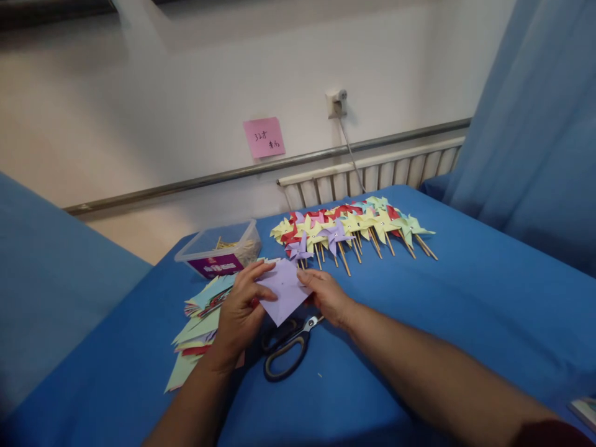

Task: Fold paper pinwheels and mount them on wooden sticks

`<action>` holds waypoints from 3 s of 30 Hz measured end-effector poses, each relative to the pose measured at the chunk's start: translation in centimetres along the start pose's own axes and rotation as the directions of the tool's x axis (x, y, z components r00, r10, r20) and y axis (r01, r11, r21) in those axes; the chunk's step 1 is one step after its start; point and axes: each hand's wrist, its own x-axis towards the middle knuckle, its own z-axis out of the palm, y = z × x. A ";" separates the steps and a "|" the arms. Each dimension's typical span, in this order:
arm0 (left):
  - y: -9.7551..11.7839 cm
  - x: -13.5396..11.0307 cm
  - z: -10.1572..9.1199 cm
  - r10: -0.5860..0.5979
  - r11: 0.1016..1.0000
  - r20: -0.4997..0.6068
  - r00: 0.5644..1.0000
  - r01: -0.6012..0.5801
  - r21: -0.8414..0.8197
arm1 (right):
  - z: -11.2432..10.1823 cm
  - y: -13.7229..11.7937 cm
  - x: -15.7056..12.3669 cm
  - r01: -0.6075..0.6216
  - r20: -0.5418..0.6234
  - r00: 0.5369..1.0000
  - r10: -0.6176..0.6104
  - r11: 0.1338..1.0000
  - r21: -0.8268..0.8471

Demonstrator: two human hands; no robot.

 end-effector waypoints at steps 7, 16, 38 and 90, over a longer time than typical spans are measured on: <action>1.6 1.4 3.0 -0.535 0.689 -0.238 0.810 0.256 -0.678 | -0.9 -0.1 1.2 0.189 -0.249 0.949 -0.194 0.981 -0.041; 2.2 2.0 6.8 -0.656 0.153 0.255 0.710 0.456 -0.877 | -1.6 -0.1 1.8 0.198 -0.265 0.932 -0.248 0.959 -0.201; 0.4 1.3 5.2 -0.655 0.172 0.211 0.725 0.416 -0.893 | -1.0 -0.5 0.5 0.183 -0.256 0.928 -0.270 0.930 -0.320; 0.9 1.4 4.9 -0.606 -0.072 0.333 0.723 0.367 -0.927 | -0.3 -1.1 -1.2 0.496 0.285 0.694 -0.660 0.152 -0.855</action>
